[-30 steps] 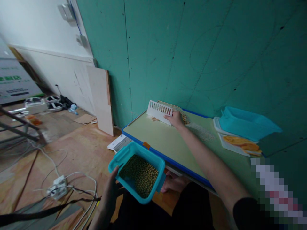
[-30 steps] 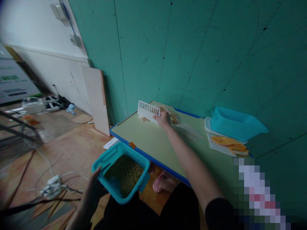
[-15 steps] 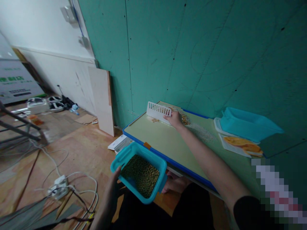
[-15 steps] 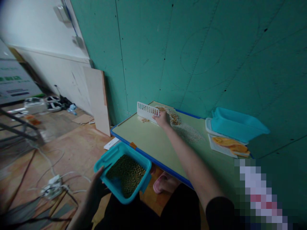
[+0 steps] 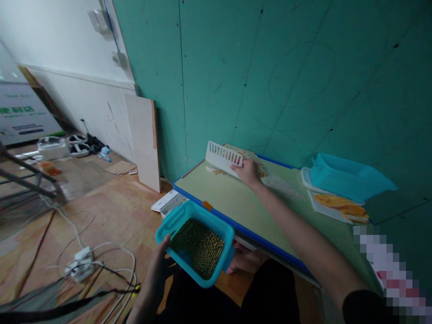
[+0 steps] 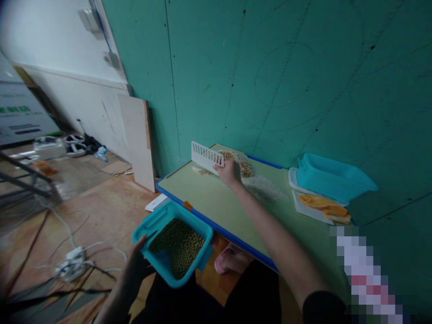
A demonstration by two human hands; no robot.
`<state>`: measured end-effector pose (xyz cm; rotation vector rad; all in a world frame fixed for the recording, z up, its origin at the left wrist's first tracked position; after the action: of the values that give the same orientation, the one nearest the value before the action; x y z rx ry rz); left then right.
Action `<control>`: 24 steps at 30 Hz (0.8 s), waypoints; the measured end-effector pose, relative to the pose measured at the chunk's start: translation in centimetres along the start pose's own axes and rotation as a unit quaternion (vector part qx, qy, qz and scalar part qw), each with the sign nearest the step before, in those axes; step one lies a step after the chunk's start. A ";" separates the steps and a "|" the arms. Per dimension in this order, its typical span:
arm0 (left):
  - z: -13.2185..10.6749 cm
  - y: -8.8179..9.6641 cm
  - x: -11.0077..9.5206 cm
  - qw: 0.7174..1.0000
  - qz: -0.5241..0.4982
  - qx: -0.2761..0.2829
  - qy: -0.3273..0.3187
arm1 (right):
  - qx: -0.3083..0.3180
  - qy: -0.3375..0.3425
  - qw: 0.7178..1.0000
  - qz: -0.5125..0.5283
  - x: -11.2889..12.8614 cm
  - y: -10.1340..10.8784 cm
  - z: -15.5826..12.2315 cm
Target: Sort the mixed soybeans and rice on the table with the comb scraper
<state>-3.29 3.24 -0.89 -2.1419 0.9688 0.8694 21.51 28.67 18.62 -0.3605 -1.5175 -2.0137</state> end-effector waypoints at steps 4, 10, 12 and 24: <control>-0.2 -0.1 0.2 1.000 -0.008 0.011 -0.003 | 0.022 0.042 0.993 -0.106 4.4 -1.5 -3.8; 0.2 -0.1 -0.1 0.999 -0.004 -0.014 0.042 | 0.118 0.185 0.952 -0.213 9.0 -5.0 -7.8; 0.2 -0.2 -0.3 0.998 -0.008 -0.031 0.061 | 0.128 0.197 0.945 -0.226 9.6 -5.2 -8.0; -0.4 -0.4 -0.3 1.000 -0.003 -0.009 0.022 | 0.105 0.147 0.936 -0.303 7.6 -3.8 -7.9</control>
<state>-3.00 3.28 -0.37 -2.1861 0.9804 0.8350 14.26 19.73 17.23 0.5425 -1.7596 -2.1809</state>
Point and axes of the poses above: each hand's wrist, its own z-axis towards the middle knuckle, its own y-axis out of the back of the hand, x = y × z, the point moved 5 cm from there along z, towards the middle knuckle, and after that the axes turned 5 degrees about x, right-handed, at the moved point
